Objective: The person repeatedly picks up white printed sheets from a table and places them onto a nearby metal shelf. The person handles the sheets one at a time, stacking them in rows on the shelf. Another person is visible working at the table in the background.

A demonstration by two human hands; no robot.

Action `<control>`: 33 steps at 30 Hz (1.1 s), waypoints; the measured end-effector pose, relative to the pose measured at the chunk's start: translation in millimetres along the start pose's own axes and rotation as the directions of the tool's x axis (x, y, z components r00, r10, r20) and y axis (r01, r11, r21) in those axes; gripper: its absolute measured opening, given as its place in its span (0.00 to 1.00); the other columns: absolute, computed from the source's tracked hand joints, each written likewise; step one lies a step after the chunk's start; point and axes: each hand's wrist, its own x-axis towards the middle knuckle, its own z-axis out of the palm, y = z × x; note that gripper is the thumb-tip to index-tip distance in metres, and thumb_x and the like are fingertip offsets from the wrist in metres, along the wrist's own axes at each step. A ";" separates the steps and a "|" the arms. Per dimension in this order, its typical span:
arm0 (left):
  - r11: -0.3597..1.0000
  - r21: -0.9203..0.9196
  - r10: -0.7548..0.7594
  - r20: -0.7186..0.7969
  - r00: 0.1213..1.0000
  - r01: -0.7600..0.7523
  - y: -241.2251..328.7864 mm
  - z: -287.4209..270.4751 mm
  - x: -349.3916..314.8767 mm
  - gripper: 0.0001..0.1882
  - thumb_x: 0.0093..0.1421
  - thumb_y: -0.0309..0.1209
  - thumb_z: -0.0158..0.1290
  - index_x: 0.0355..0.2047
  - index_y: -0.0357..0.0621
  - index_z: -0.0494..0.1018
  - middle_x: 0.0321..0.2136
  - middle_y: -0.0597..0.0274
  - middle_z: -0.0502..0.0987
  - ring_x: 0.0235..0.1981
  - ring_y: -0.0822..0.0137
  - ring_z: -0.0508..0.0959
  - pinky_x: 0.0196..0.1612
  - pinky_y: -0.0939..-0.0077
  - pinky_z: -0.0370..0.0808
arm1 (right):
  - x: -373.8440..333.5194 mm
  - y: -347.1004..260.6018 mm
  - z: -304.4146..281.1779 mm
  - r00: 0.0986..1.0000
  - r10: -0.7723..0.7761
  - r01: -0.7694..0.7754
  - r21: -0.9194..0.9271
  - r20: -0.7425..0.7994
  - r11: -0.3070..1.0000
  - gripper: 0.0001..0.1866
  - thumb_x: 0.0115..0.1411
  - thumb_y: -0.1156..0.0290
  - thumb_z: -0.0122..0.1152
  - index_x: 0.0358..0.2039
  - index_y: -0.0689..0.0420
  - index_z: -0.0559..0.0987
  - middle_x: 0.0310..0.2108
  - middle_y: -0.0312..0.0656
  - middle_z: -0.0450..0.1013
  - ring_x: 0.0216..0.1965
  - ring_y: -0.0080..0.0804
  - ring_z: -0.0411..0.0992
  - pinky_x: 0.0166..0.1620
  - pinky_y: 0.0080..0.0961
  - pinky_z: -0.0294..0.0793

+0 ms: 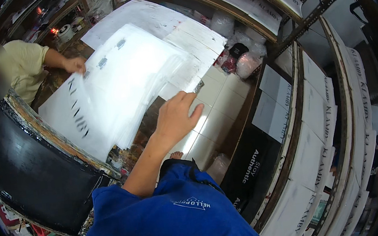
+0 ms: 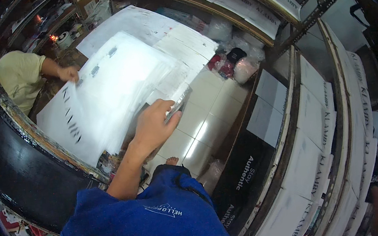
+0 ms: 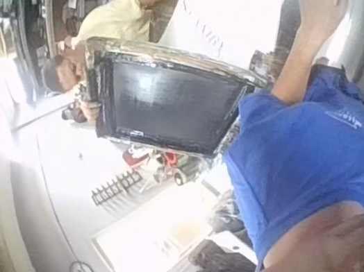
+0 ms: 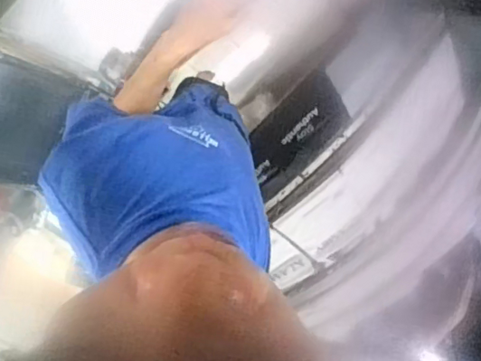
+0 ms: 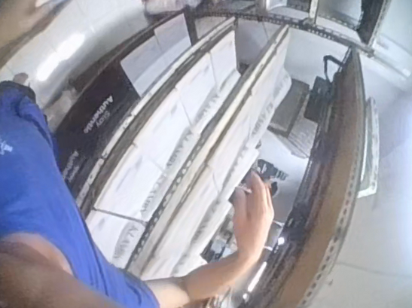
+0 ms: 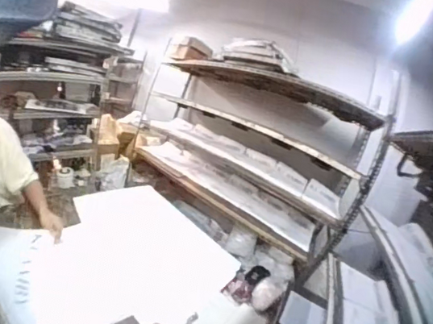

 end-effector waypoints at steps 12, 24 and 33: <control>0.902 0.311 -0.176 -0.372 0.912 0.301 -132.7 -46.4 109.8 0.17 0.54 0.36 0.56 0.36 0.33 0.74 0.33 0.45 0.74 0.36 0.49 0.76 0.39 0.59 0.74 | 212.4 -178.5 82.8 0.808 -0.588 0.586 0.061 0.035 0.808 0.17 0.51 0.75 0.60 0.43 0.62 0.74 0.37 0.51 0.73 0.39 0.51 0.72 0.43 0.39 0.71; 0.529 0.716 -0.560 -0.110 0.821 0.456 -294.0 -11.3 216.1 0.11 0.55 0.28 0.50 0.36 0.39 0.78 0.40 0.47 0.78 0.43 0.53 0.79 0.45 0.63 0.77 | 269.6 -152.0 237.6 0.846 -0.518 0.380 0.538 0.127 0.753 0.17 0.56 0.69 0.59 0.46 0.61 0.74 0.39 0.52 0.73 0.39 0.47 0.74 0.44 0.37 0.73; 0.892 0.445 0.096 -0.012 0.995 -0.081 -208.4 -1.5 224.2 0.06 0.48 0.24 0.47 0.22 0.31 0.68 0.21 0.38 0.71 0.27 0.42 0.72 0.32 0.52 0.67 | 281.2 -152.0 313.7 0.812 -0.583 0.392 0.720 0.021 0.573 0.20 0.59 0.65 0.55 0.49 0.62 0.71 0.42 0.53 0.73 0.45 0.48 0.72 0.49 0.40 0.70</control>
